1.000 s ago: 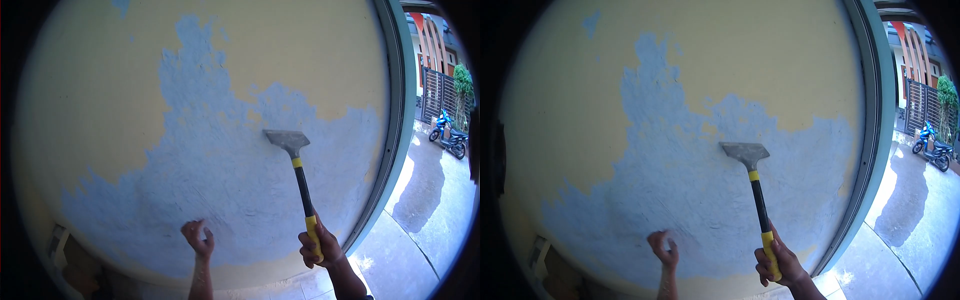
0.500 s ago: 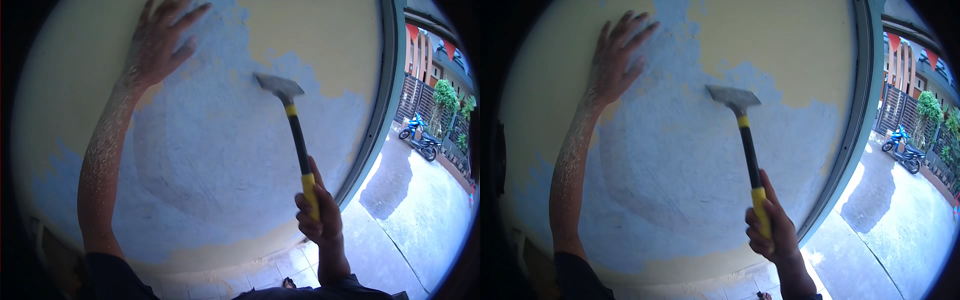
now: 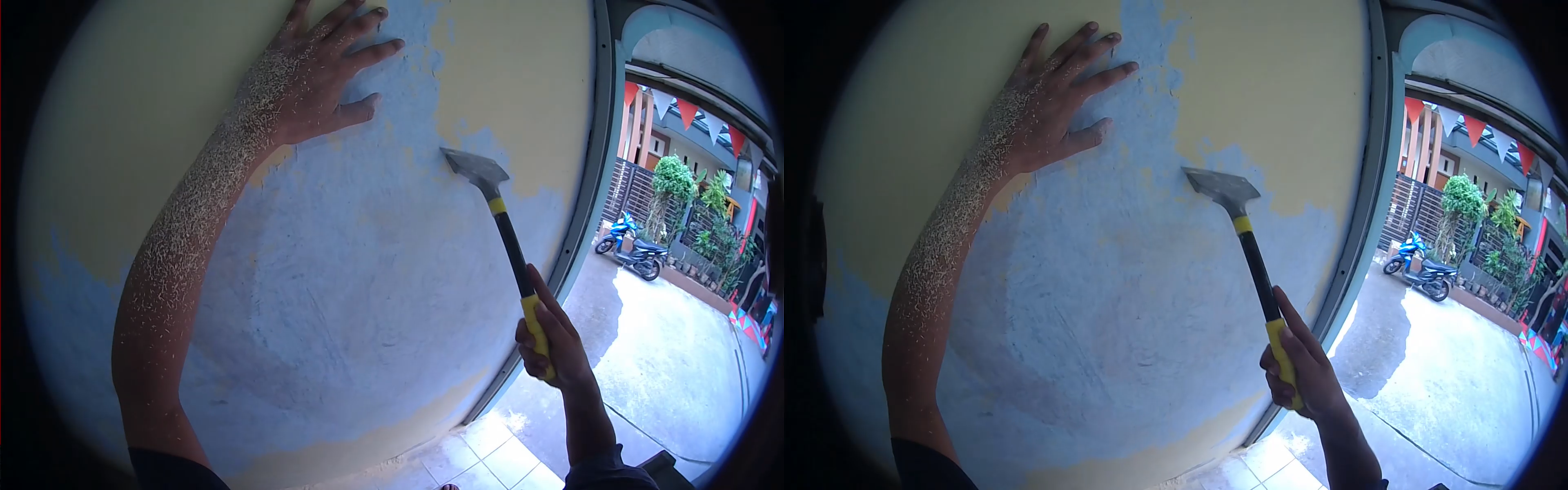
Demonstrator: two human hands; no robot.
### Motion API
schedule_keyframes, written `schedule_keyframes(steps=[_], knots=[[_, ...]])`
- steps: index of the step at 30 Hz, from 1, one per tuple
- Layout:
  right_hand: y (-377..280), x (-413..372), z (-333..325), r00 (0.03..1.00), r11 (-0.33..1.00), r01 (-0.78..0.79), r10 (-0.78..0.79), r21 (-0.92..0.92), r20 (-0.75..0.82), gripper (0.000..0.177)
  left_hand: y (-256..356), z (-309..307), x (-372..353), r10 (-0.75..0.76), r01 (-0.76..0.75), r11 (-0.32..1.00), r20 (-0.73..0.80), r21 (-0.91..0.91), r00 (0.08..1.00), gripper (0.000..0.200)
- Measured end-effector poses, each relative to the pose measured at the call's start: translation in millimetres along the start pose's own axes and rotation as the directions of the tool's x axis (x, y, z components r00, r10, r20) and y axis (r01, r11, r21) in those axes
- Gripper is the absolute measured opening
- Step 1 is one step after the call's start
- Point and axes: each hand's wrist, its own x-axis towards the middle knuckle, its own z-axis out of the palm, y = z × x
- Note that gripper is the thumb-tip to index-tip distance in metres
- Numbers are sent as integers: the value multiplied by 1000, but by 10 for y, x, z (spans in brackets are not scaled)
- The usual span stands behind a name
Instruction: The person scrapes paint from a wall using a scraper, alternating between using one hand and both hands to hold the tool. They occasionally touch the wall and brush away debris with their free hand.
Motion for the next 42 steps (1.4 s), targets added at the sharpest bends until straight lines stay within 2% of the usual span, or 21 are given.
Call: schedule_keyframes(steps=[3, 4, 6, 10, 12, 15, 21, 24, 27, 29, 30, 32, 33, 35, 36, 38, 40, 42], knots=[[-7, 52, -7, 989, 958, -20, -22, -285, -144, 50, -7, -20, 13, 1, -1, 1000, -8, -1, 1000, 67], [-13, 55, -16, 989, 959, -13, -30, -284, -147, 50, 8, -18, 11, -15, 15, 1000, 8, 3, 1000, 69], [-6, 31, -28, 985, 854, -40, -53, -519, -162, 48, -1, -4, 10, -23, 23, 1000, 21, 3, 1000, 70], [-191, 43, 47, 978, 808, -89, -40, -583, -205, 47, 2, 27, -30, -12, 12, 1000, -18, -6, 1000, 72], [-254, 10, 85, 976, 818, -98, -31, -567, -214, 47, -1, 14, -15, -4, 5, 1000, -21, 3, 1000, 73], [-295, -3, 114, 982, 801, -98, -20, -591, -190, 46, 32, -43, 8, -45, 46, 999, 63, -9, 997, 73], [-359, 34, 249, 970, 813, -131, -13, -567, -242, 46, -10, 104, -38, -21, 18, 999, -74, -45, 997, 74], [-392, 14, 254, 965, 803, -142, -18, -579, -262, 46, 25, 62, -23, -39, 37, 998, -43, -49, 998, 73], [-331, -37, 246, 977, 808, -132, 9, -574, -212, 46, -40, 64, -22, -38, 38, 999, -18, -13, 999, 68], [-409, 96, 396, 972, 812, -111, -32, -573, -234, 46, -84, 178, -18, 26, -90, 969, -268, -229, 963, 61], [-450, 134, 433, 966, 819, -85, -72, -567, -249, 46, -57, 218, -9, 21, -91, 965, -272, -247, 962, 61], [-421, 86, 348, 971, 828, -63, -78, -557, -227, 46, -87, 150, -14, 28, -44, 977, -82, -207, 996, 79], [-384, 11, 306, 972, 832, -92, -44, -546, -230, 46, -116, 112, -30, 30, -46, 979, -79, -200, 996, 79], [-333, 7, 313, 966, 815, -139, -13, -562, -259, 46, -116, -101, -44, 70, -54, 981, 79, -185, 994, 76], [-368, 41, 321, 967, 812, -143, -9, -567, -256, 46, -126, 3, -60, 63, -47, 981, 83, -187, 995, 76], [-435, 82, 374, 961, 845, -100, -54, -526, -270, 46, -74, 168, -40, 18, -55, 968, -152, -244, 988, 76], [-374, 54, 371, 952, 822, -121, -63, -556, -300, 47, -92, 162, -67, 31, -52, 975, -97, -217, 995, 76], [-358, 29, 308, 964, 814, -137, -20, -564, -263, 46, -130, 135, -65, 41, -48, 981, -44, -186, 998, 75]])
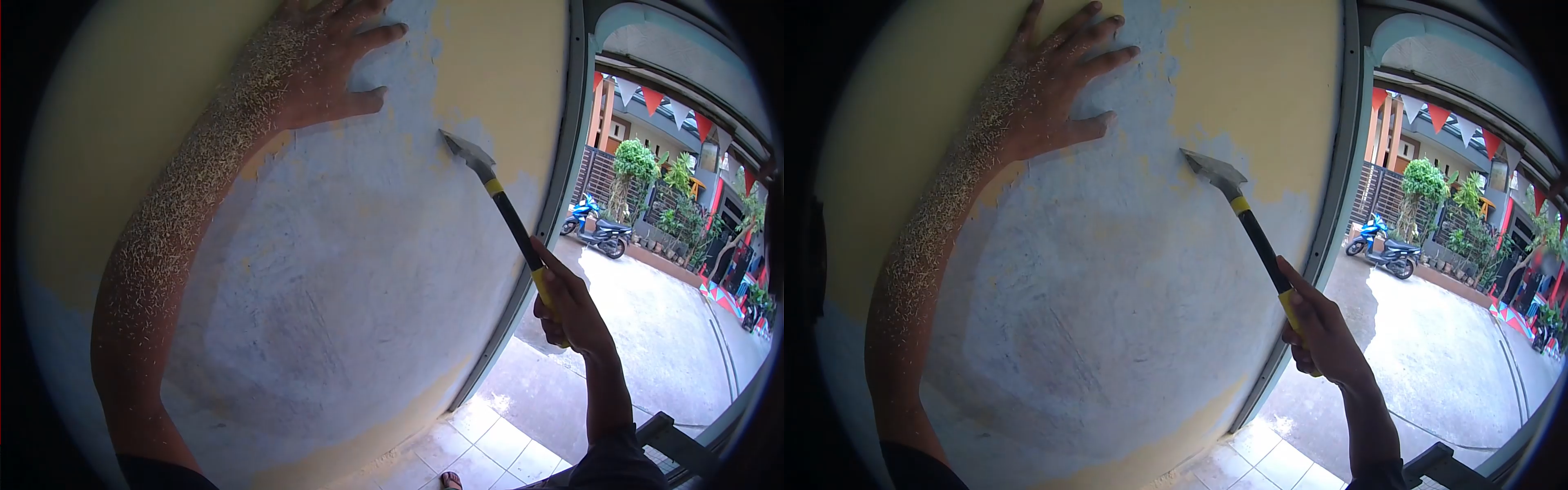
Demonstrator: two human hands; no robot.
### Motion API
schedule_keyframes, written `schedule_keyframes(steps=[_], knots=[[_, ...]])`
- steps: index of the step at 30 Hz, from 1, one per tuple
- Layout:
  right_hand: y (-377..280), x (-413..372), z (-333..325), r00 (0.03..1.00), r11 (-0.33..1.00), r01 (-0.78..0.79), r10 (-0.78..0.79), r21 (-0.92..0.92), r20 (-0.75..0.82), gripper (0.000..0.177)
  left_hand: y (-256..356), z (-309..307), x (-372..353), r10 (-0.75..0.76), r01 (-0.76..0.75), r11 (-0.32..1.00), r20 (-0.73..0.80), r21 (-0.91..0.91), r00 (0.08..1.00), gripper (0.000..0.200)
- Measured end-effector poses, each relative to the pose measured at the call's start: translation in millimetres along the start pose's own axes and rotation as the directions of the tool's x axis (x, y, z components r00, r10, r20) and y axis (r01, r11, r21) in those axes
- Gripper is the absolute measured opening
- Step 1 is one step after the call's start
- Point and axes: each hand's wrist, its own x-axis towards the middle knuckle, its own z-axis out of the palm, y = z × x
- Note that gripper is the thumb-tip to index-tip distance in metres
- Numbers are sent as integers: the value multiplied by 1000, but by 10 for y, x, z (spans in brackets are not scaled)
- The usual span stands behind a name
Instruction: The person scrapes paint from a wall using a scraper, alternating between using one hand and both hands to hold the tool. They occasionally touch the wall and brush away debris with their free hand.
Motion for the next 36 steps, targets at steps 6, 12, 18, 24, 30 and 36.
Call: schedule_keyframes(steps=[6, 12, 18, 24, 30, 36], knots=[[-102, 12, 54, 999, 998, 18, -16, 57, -39, 46, 47, 161, 8, -28, 17, 996, -129, -89, 991, 75], [-217, 109, 10, 998, 998, 21, -17, 63, -63, 46, 27, 7, 13, -4, 6, 999, -48, 40, 999, 74], [-212, 150, 47, 990, 997, 71, -75, -38, -118, 47, 12, 122, 10, 2, -1, 1000, -62, 21, 998, 74], [-204, 131, 100, 996, 998, 65, -65, -1, -67, 47, 65, -221, 29, -47, 40, 998, 120, 53, 992, 74], [-135, 44, 1, 999, 999, 49, -49, -20, -1, 46, 102, -146, 13, -66, 64, 998, 59, 21, 996, 76], [-181, 94, 75, 992, 998, 69, -69, -4, -106, 47, 125, -121, 20, -55, 51, 998, 89, 45, 994, 79]])
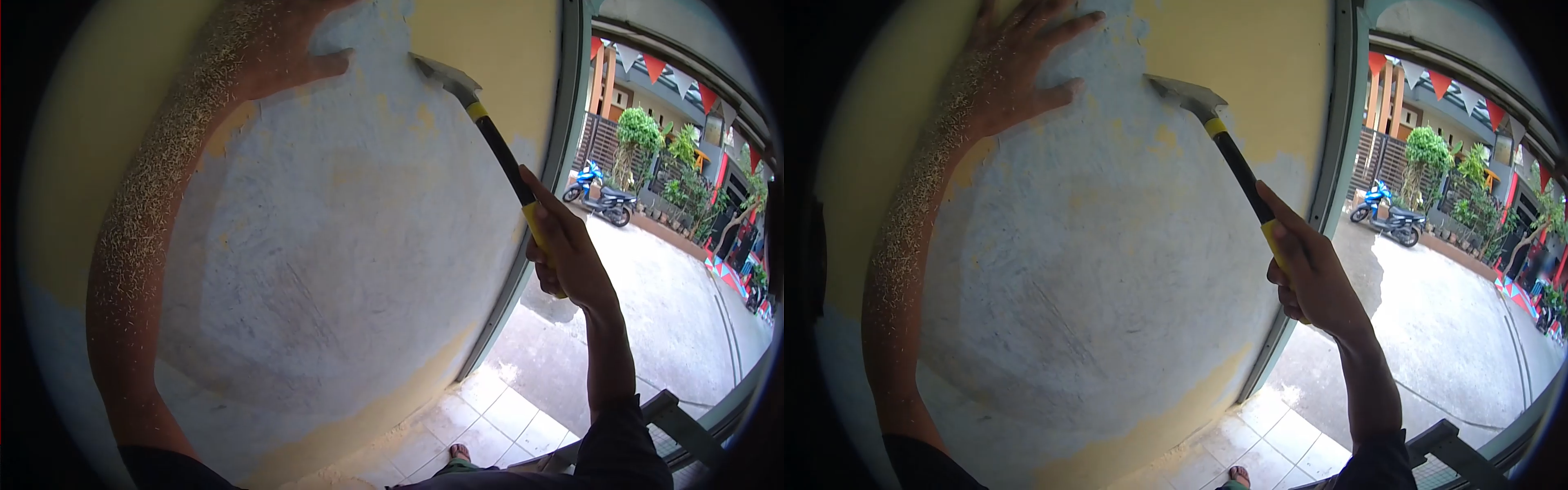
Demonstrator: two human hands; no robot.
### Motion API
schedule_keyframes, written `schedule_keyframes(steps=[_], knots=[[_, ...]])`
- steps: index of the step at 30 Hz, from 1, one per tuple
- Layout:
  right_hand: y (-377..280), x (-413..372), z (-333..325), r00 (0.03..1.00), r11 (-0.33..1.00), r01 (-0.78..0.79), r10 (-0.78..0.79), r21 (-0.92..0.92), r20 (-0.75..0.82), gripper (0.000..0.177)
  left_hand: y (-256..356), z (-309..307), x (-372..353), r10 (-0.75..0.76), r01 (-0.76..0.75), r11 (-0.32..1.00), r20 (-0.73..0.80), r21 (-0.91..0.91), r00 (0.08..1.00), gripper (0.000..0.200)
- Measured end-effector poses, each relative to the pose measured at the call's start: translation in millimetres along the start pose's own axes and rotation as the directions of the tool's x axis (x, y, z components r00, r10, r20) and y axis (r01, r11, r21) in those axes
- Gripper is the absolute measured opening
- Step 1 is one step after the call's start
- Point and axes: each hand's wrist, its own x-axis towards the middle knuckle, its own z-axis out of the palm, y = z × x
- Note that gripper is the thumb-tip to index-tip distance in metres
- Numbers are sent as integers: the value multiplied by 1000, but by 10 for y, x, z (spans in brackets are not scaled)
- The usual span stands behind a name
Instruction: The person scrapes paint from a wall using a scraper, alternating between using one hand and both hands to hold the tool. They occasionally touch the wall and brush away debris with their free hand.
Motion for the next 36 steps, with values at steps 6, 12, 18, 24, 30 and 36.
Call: schedule_keyframes(steps=[6, 12, 18, 24, 30, 36], knots=[[-60, 118, -2, 997, 997, 77, -77, -19, 28, 46, -91, 183, 19, 71, -64, 997, -226, 39, 972, 78], [70, 28, -83, 994, 1000, 4, -4, -4, 105, 46, -129, 177, 5, 120, -104, 992, -270, 71, 955, 75], [154, -40, -138, 997, 999, -32, 33, -8, 68, 45, -28, -68, 9, 20, -18, 999, -58, 36, 998, 77], [92, 17, -198, 996, 997, -74, 74, -2, 56, 45, -59, 79, 4, 26, -26, 1000, -78, 2, 997, 77], [43, 164, -31, 999, 999, 51, -51, 4, -14, 48, 18, -69, 31, 31, -15, 986, -93, 165, 995, 77], [72, 148, -235, 997, 1000, -7, 7, -2, 74, 48, -114, 91, 16, 41, -27, 993, -116, 119, 992, 76]])
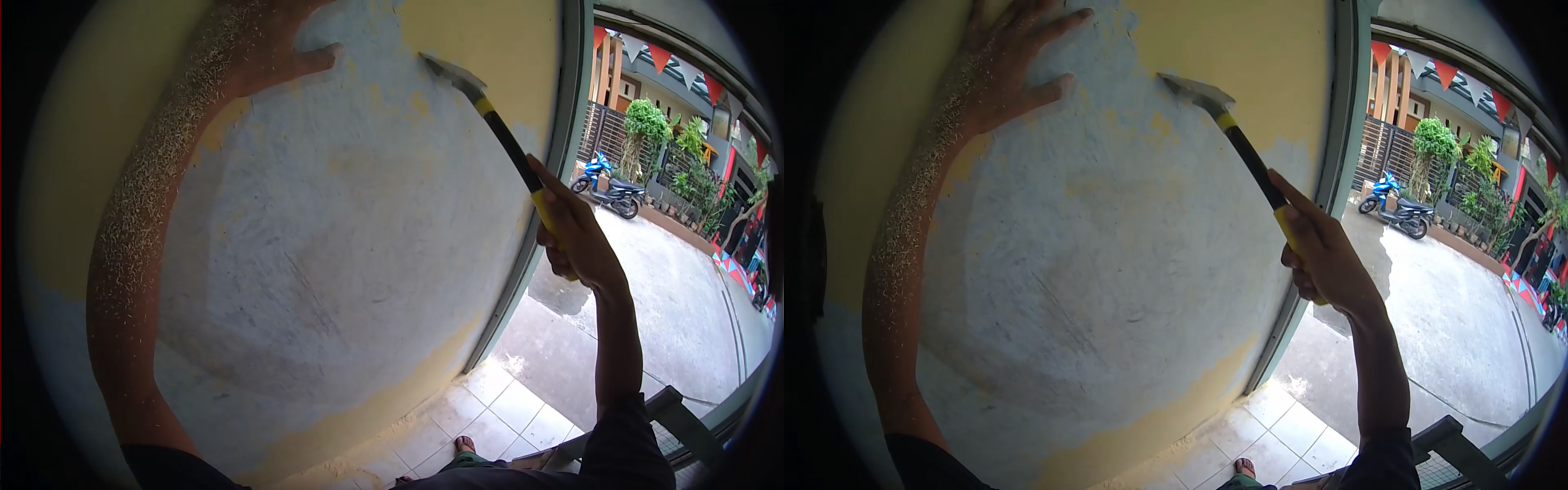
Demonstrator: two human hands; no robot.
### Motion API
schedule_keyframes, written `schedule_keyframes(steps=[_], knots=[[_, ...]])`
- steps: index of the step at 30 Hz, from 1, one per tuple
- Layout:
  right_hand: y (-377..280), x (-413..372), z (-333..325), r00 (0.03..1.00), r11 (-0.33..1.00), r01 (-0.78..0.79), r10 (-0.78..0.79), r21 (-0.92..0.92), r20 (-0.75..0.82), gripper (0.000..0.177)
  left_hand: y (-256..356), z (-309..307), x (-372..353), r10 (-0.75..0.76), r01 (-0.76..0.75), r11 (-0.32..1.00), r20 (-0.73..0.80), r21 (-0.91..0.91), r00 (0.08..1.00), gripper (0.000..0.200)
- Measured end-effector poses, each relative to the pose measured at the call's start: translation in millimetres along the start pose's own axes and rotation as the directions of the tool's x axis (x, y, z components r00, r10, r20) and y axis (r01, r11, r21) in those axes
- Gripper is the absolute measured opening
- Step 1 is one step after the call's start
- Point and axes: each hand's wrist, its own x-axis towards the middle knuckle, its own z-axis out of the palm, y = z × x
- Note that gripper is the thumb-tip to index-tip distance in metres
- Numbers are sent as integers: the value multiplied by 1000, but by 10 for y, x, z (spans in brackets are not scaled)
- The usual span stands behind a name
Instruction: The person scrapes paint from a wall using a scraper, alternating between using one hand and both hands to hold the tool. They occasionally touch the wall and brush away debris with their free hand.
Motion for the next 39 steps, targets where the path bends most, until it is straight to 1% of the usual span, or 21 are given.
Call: schedule_keyframes(steps=[3, 5, 7, 9, 14, 17, 21, 23, 26, 27, 28, 29, 31, 32, 33, 34, 35, 36, 37, 38, 39], knots=[[-73, 11, -21, 1000, 999, 18, -19, -28, -13, 48, 57, -44, 9, 32, -33, 999, -39, -12, 999, 77], [-4, -26, -34, 1000, 999, 10, -10, -36, 0, 48, 104, -185, 25, -16, 25, 997, 114, -74, 993, 76], [-33, 9, -26, 1000, 998, 27, -27, -58, 1, 47, 161, -315, 52, -34, 46, 996, 147, -77, 989, 76], [-105, 83, 29, 991, 986, 97, -109, -138, -75, 47, 193, -339, 110, -54, 73, 993, 192, -94, 980, 76], [-66, 94, -93, 997, 988, 75, -77, -134, -9, 46, 135, -256, 30, 15, -9, 999, 131, -42, 991, 77], [-64, 187, -88, 988, 983, 144, -148, -110, -32, 47, 192, -315, 65, -37, 41, 999, 162, -23, 986, 76], [-57, 39, -140, 997, 991, 78, -77, -113, 12, 46, 152, -199, 41, -39, 45, 998, 145, -32, 989, 76], [-111, 59, -114, 998, 993, 55, -52, -107, 28, 46, 165, -198, 67, 7, -7, 1000, 33, -6, 999, 76], [-209, 22, -246, 1000, 989, 5, -4, -145, 11, 46, 237, -249, 69, -66, 75, 992, 90, -102, 994, 77], [-178, 33, -267, 999, 985, 50, -47, -168, 21, 46, 234, -200, 63, -56, 69, 990, 104, -122, 993, 77], [-139, 25, -258, 1000, 986, 23, -20, -166, 21, 46, 175, -91, 49, -43, 48, 995, 67, -82, 997, 77], [-106, 20, -228, 999, 989, 29, -25, -143, 25, 45, 168, -74, 55, -26, 27, 999, 28, -40, 999, 76], [1, -44, -136, 998, 997, 0, 4, -73, 58, 44, 199, -126, 28, -26, 29, 995, 37, -96, 999, 77], [118, -59, -82, 996, 996, 44, -37, -82, 78, 45, 297, -268, 43, -40, 46, 989, 42, -142, 998, 77], [192, -73, -27, 993, 997, 70, -69, -9, 100, 45, 453, -406, 66, -124, 101, 982, 145, 159, 982, 62], [258, -83, 44, 989, 995, 86, -92, 59, 113, 45, 321, -323, 36, -106, 90, 990, 156, 106, 982, 62], [305, -78, 130, 990, 990, 76, -90, 123, 112, 45, 48, -77, -62, 43, -32, 987, 70, -155, 997, 66], [369, -78, 231, 992, 981, 67, -85, 183, 89, 46, -104, 169, -34, 160, -175, 899, -71, -402, 985, 70], [472, -71, 354, 997, 940, 42, -63, 340, 49, 47, -142, 203, 56, 229, -235, 959, -53, -161, 972, 68], [748, -3, 508, 986, 891, 67, -127, 449, 105, 52, -46, 63, 75, 200, -205, 975, 58, 89, 978, 67], [779, -114, 615, 993, 881, 76, -107, 467, 41, 54, -16, 166, 71, 195, -194, 981, -30, 22, 980, 66]])
